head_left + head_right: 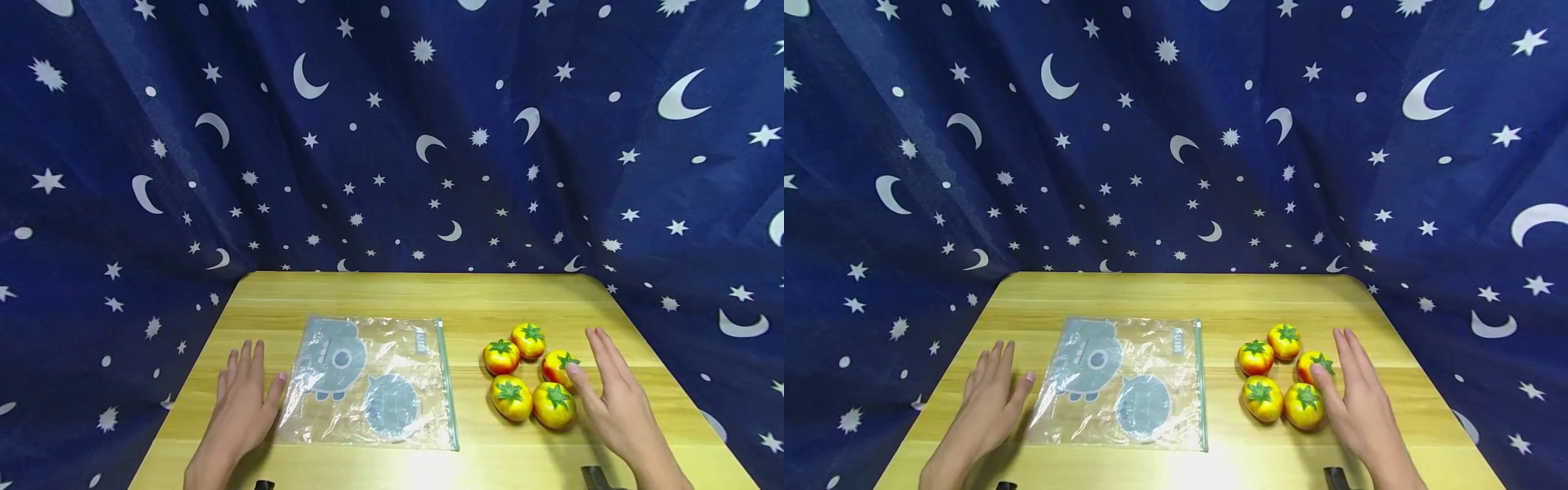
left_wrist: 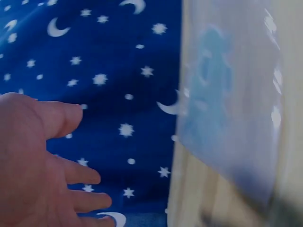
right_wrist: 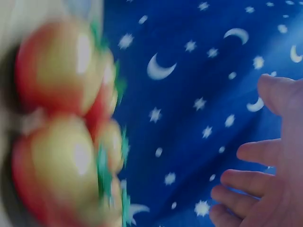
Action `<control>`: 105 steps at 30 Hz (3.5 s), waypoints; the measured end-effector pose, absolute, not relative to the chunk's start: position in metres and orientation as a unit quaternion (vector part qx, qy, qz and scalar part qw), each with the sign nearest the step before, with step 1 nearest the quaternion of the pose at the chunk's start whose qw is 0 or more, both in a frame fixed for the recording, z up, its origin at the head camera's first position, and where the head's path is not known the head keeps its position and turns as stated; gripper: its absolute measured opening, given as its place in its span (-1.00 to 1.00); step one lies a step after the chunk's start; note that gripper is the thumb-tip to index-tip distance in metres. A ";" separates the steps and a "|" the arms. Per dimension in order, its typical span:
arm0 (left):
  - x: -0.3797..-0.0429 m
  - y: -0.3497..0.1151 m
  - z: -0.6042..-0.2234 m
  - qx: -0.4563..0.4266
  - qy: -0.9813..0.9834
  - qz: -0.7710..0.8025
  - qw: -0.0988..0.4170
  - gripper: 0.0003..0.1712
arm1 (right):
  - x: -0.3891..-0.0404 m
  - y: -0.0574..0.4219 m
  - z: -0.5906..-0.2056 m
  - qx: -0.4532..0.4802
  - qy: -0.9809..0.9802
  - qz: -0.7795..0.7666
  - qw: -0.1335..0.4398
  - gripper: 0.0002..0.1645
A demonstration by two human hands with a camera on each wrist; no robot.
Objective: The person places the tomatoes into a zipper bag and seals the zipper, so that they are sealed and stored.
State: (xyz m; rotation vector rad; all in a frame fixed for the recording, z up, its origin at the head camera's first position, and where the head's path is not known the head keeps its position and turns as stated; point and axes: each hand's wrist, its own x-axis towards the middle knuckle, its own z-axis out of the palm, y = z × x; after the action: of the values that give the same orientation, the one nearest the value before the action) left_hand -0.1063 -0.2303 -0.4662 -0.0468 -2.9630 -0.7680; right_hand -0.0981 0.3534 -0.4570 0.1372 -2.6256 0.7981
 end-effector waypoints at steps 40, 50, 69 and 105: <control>-0.108 -0.146 -0.443 -0.028 -0.946 -0.308 0.101 0.03 | -0.164 0.237 -0.410 0.138 -0.951 0.258 0.100 -0.04; -0.118 -0.134 -0.470 -0.012 -0.950 -0.305 0.061 0.00 | -0.192 0.224 -0.426 0.147 -0.952 0.264 0.039 -0.16; -0.127 -0.121 -0.506 0.008 -0.964 -0.267 -0.009 0.10 | -0.218 0.208 -0.468 0.158 -0.949 0.272 -0.004 -0.29; -0.134 -0.118 -0.535 0.014 -0.969 -0.246 -0.011 -0.12 | -0.224 0.197 -0.485 0.144 -0.957 0.252 -0.023 -0.37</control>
State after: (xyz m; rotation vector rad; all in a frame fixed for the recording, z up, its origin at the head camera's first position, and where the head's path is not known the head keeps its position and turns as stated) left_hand -0.1341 -0.1182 -0.5348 0.0446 -3.0663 -0.7792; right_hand -0.2239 0.1965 -0.4850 0.4592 -3.0494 0.8036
